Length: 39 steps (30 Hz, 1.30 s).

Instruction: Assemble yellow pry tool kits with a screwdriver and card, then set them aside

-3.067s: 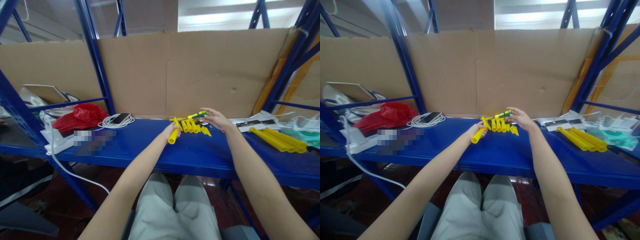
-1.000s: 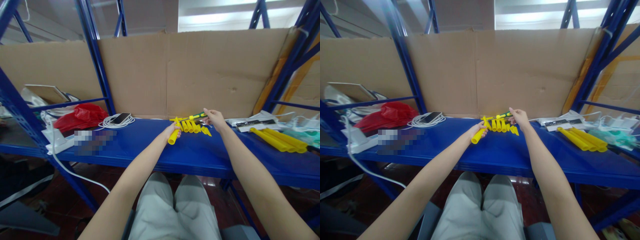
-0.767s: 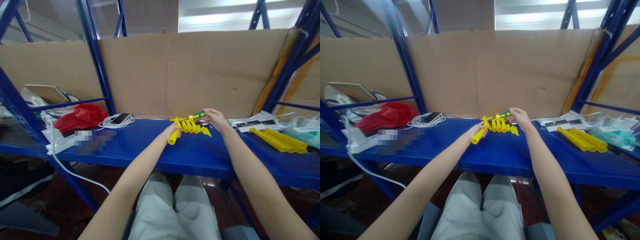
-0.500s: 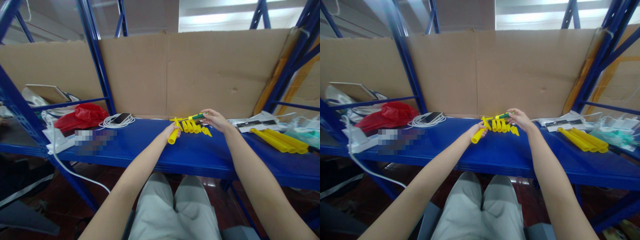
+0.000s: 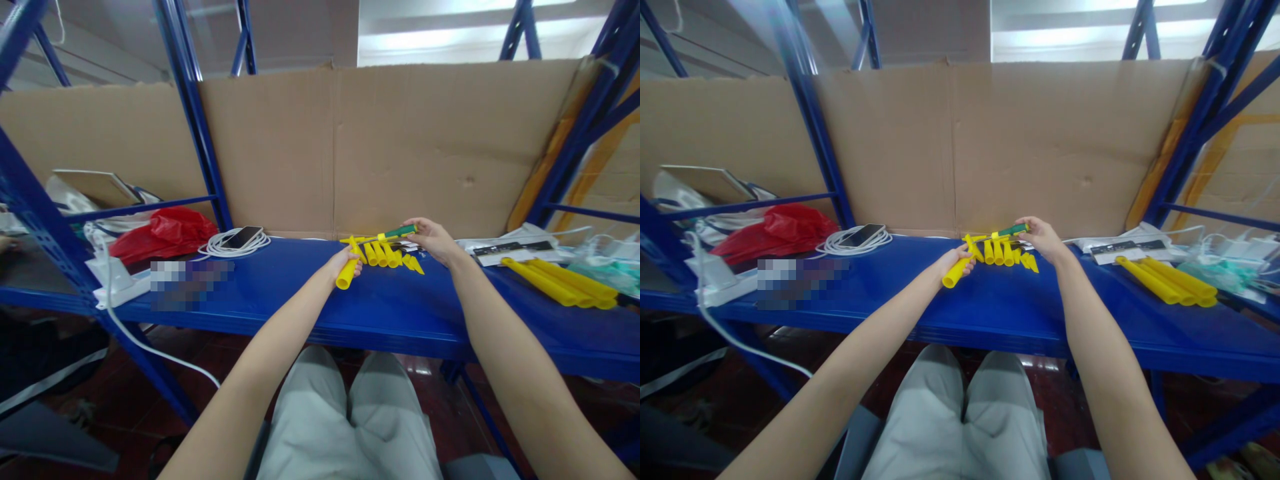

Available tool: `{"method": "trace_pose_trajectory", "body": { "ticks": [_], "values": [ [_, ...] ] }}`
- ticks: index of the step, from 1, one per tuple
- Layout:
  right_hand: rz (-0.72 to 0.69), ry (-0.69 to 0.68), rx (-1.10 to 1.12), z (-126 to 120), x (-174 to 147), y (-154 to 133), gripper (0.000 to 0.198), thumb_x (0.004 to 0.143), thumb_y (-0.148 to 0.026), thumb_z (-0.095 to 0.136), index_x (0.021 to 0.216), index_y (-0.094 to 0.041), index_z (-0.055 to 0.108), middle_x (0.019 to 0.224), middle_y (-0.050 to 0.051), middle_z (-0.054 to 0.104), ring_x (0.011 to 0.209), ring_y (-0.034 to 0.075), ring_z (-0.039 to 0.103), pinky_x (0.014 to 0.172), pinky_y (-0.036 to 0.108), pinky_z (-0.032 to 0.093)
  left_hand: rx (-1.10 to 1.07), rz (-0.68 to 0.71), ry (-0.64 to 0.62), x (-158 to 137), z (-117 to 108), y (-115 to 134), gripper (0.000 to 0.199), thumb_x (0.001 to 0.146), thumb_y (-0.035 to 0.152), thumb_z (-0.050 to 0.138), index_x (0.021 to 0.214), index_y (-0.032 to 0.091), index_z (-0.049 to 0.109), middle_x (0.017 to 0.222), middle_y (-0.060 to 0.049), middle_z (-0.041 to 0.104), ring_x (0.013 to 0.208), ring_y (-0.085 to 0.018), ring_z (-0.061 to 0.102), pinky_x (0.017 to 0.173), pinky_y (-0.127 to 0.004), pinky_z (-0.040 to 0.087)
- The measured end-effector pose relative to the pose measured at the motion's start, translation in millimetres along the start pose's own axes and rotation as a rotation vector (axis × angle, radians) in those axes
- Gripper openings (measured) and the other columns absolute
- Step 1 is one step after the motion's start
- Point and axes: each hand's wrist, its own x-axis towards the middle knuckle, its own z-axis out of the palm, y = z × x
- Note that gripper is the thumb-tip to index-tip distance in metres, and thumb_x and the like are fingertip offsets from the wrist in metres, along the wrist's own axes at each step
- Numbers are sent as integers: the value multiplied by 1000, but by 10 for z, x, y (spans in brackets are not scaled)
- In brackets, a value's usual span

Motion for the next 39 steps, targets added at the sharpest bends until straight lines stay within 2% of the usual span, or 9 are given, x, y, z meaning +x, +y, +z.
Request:
{"method": "trace_pose_trajectory", "body": {
  "ticks": [5, 9, 13, 18, 21, 25, 31, 34, 39],
  "values": [
    [26, 11, 0, -12, -17, -8, 30, 69, -26, 78, 96, -21, 68, 99, 5, 72, 82, 17, 70, 82, 35, 59, -17, 2, -43, 41, -42, -15, 52, 84, 3, 39, 130, 27, 34, 64, 6, 41, 38, -7, 40, 36, -12, 32],
    [65, 119, -45, 27, 4, -30, 28, 71, -37, 78, 88, -17, 67, 75, 4, 70, 60, 14, 67, 63, 29, 59, -11, -1, -47, 61, -53, -25, 55, 84, 2, 41, 131, 28, 32, 64, 6, 42, 38, -7, 42, 36, -13, 32],
    [102, 226, -125, 101, -7, -87, 39, 72, -52, 75, 81, -15, 64, 49, -1, 57, 40, 11, 54, 41, 22, 46, -24, -3, -59, 71, -56, -34, 60, 84, 5, 46, 135, 30, 29, 64, 6, 43, 38, -7, 42, 36, -14, 34],
    [170, 313, -185, 183, -60, -143, 49, 73, -65, 67, 78, -17, 62, 38, -4, 48, 29, 9, 42, 29, 19, 30, 14, -11, -25, 38, -20, -28, 62, 87, 6, 42, 139, 32, 24, 64, 7, 41, 38, -7, 41, 36, -13, 33],
    [219, 327, -145, 187, -65, -157, 51, 72, -69, 65, 71, -18, 61, 35, -4, 45, 28, 9, 41, 28, 19, 31, 50, -24, 13, 9, 11, -16, 60, 87, 4, 37, 138, 32, 25, 64, 6, 41, 38, -7, 40, 36, -13, 33],
    [293, 238, 41, 137, -43, -169, 45, 75, -62, 68, 77, -18, 63, 44, -1, 55, 35, 10, 51, 35, 20, 43, 20, -10, -1, 13, 0, -15, 56, 85, 4, 39, 134, 30, 31, 64, 6, 41, 37, -7, 40, 36, -13, 32],
    [165, 79, 197, 83, -25, -152, 24, 83, -42, 69, 91, -20, 63, 63, 1, 65, 54, 13, 64, 57, 26, 57, -51, 21, -17, 31, -28, -21, 59, 81, 4, 44, 132, 31, 31, 65, 6, 40, 38, -6, 39, 37, -12, 31],
    [107, 66, 189, 94, -20, -132, 26, 80, -43, 71, 89, -21, 62, 63, -1, 64, 55, 12, 63, 59, 27, 57, -46, 31, 25, 1, 6, -16, 60, 81, 3, 40, 133, 31, 30, 65, 6, 40, 38, -6, 38, 36, -12, 31],
    [50, 106, 169, 123, -4, -102, 40, 72, -55, 75, 86, -21, 58, 58, -2, 60, 50, 12, 59, 53, 26, 52, -40, 51, 55, -59, 66, -7, 59, 83, 3, 38, 134, 31, 30, 67, 5, 39, 39, -6, 37, 36, -11, 28]
  ]
}}
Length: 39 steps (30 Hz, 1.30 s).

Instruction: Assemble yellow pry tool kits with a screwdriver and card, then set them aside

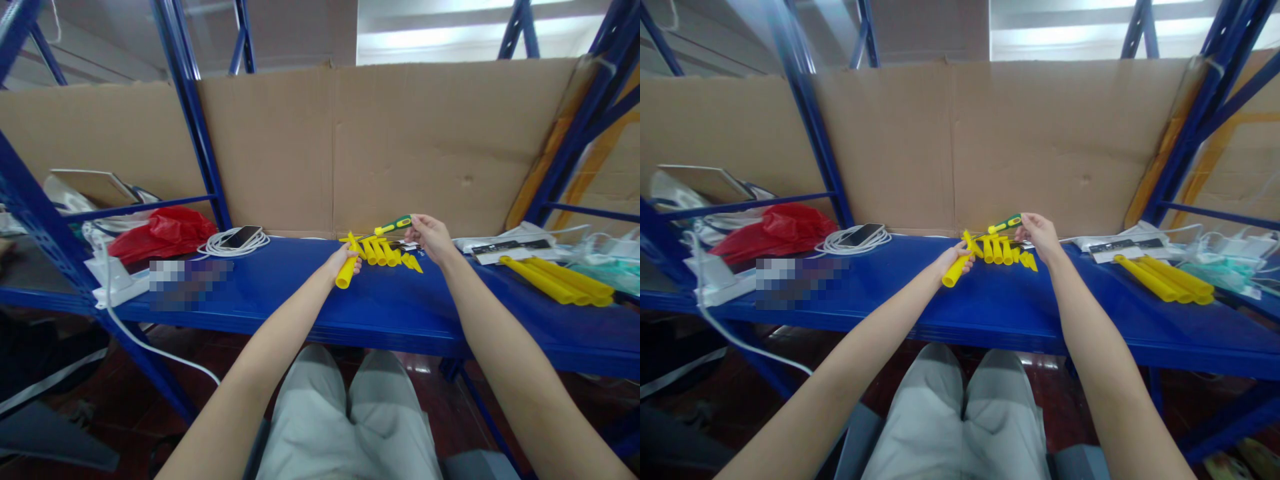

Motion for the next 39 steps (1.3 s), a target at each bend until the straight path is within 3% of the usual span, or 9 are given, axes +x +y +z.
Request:
{"method": "trace_pose_trajectory", "body": {
  "ticks": [4, 11, 20, 30, 39],
  "values": [
    [-31, 30, -68, 13, 16, 23, 48, 66, -56, 78, 91, -22, 57, 56, -4, 58, 50, 13, 58, 51, 25, 50, 13, -10, -23, 3, -3, 3, 58, 84, 3, 39, 134, 31, 31, 66, 5, 39, 39, -6, 36, 37, -12, 27],
    [-40, 15, -115, 4, 7, 25, 44, 66, -47, 79, 97, -24, 57, 58, -7, 58, 48, 10, 55, 49, 23, 47, 25, -26, -42, 83, -74, -16, 67, 81, 4, 44, 139, 33, 24, 63, 7, 42, 38, -7, 39, 38, -13, 31],
    [56, 59, -194, 11, 12, 42, 48, 65, -55, 80, 80, -22, 47, 49, -4, 56, 39, 10, 51, 40, 21, 41, 63, -26, -30, 89, -72, -9, 60, 83, 4, 42, 135, 30, 27, 61, 7, 42, 36, -7, 40, 36, -14, 31],
    [56, -85, -133, -32, -41, 4, 38, 72, -31, 75, 103, -25, 54, 72, -4, 60, 59, 10, 61, 53, 21, 50, 53, -10, -25, 125, -107, -28, 56, 83, 8, 48, 132, 30, 32, 63, 7, 42, 37, -6, 41, 37, -13, 31],
    [21, -5, -192, 20, -2, 43, 38, 71, -43, 78, 88, -23, 50, 55, -6, 53, 48, 12, 57, 47, 23, 47, 111, 0, 33, 72, -20, -17, 55, 87, 5, 38, 135, 31, 27, 62, 7, 41, 36, -6, 38, 37, -12, 29]
  ]
}}
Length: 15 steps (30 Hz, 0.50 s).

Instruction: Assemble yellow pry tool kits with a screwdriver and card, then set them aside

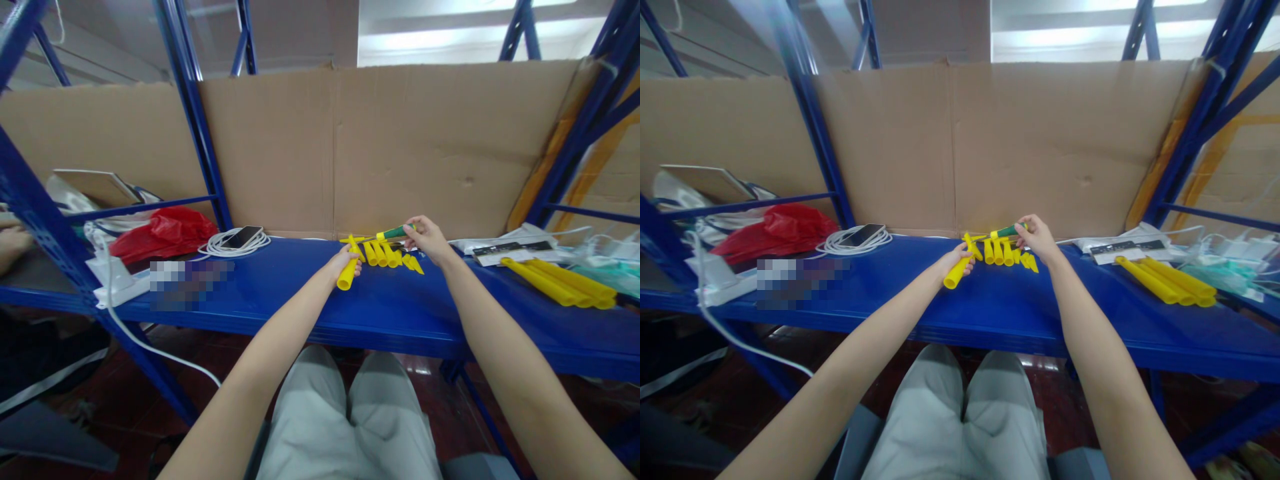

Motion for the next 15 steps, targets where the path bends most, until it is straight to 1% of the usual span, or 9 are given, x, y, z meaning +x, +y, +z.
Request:
{"method": "trace_pose_trajectory", "body": {
  "ticks": [2, 5, 8, 12, 15],
  "values": [
    [-12, -16, -16, 4, -4, -1, 34, 72, -37, 77, 87, -23, 49, 57, -5, 55, 49, 12, 57, 48, 23, 47, 6, 2, 14, -20, 12, 7, 54, 88, 5, 35, 134, 31, 28, 62, 7, 41, 36, -7, 38, 36, -12, 28],
    [-49, -44, -25, -17, -12, -3, 30, 70, -27, 76, 84, -23, 50, 69, -4, 58, 55, 10, 58, 51, 22, 48, 11, 4, 19, -44, 21, 16, 55, 87, 4, 34, 135, 31, 27, 62, 6, 41, 36, -7, 39, 35, -12, 28],
    [-76, -60, -7, -45, -8, 4, 29, 67, -23, 74, 84, -23, 50, 79, -3, 60, 61, 10, 60, 54, 22, 49, 31, 0, 7, -59, 27, 21, 55, 87, 4, 34, 135, 31, 27, 62, 6, 41, 37, -7, 40, 36, -12, 30],
    [-100, -66, 23, -60, 4, 11, 33, 62, -27, 78, 82, -22, 51, 85, -3, 61, 67, 10, 63, 57, 22, 51, 37, -5, 12, -64, 34, 34, 52, 89, 5, 33, 134, 31, 26, 62, 7, 39, 37, -6, 38, 36, -11, 29],
    [-128, -31, 50, -52, 15, 8, 37, 60, -35, 81, 82, -21, 54, 84, -1, 63, 67, 11, 63, 59, 24, 52, 22, 23, -5, -58, 32, 79, 51, 89, 6, 36, 133, 31, 27, 63, 7, 40, 37, -5, 37, 36, -11, 29]
  ]
}}
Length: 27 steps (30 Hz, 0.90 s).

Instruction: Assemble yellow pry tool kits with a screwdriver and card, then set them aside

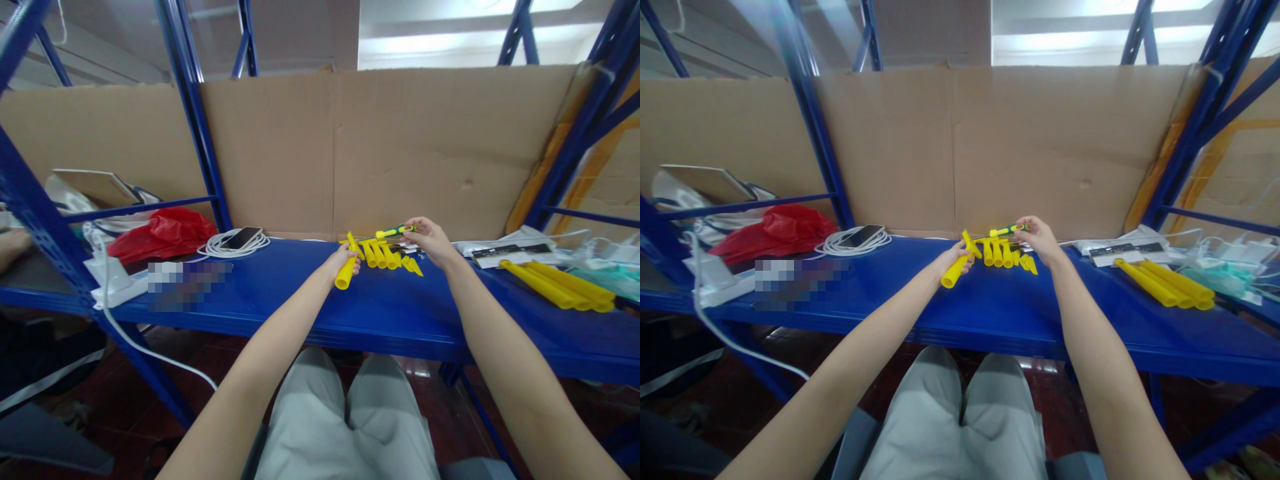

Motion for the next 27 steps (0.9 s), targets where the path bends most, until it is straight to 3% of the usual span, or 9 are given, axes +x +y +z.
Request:
{"method": "trace_pose_trajectory", "body": {
  "ticks": [5, 11, 16, 27],
  "values": [
    [-87, 167, 3, 35, 42, 44, 44, 63, -51, 80, 72, -21, 50, 84, 3, 65, 65, 13, 62, 58, 27, 54, 97, 82, -35, 25, 8, 172, 54, 89, 7, 39, 137, 30, 30, 62, 6, 41, 38, -5, 37, 38, -13, 30],
    [-160, 287, -49, 32, 110, 204, 40, 66, -40, 79, 83, -24, 46, 87, 2, 63, 79, 17, 64, 66, 30, 55, 246, 153, -42, 111, 26, 301, 64, 89, 6, 39, 146, 31, 23, 62, 5, 43, 41, -7, 41, 42, -17, 34],
    [-131, 213, -160, 52, 137, 304, 40, 65, -35, 78, 94, -21, 55, 87, 3, 63, 83, 18, 63, 78, 34, 53, 263, 164, 23, 146, -58, 199, 65, 89, 6, 38, 146, 31, 21, 64, 5, 43, 41, -6, 41, 42, -17, 34],
    [-49, 33, -289, 20, 77, 317, 33, 67, -28, 75, 94, -20, 59, 83, 1, 63, 69, 16, 59, 70, 34, 53, 261, 97, 31, 97, -181, 91, 60, 89, 8, 37, 143, 32, 23, 65, 6, 42, 40, -7, 42, 41, -17, 36]
  ]
}}
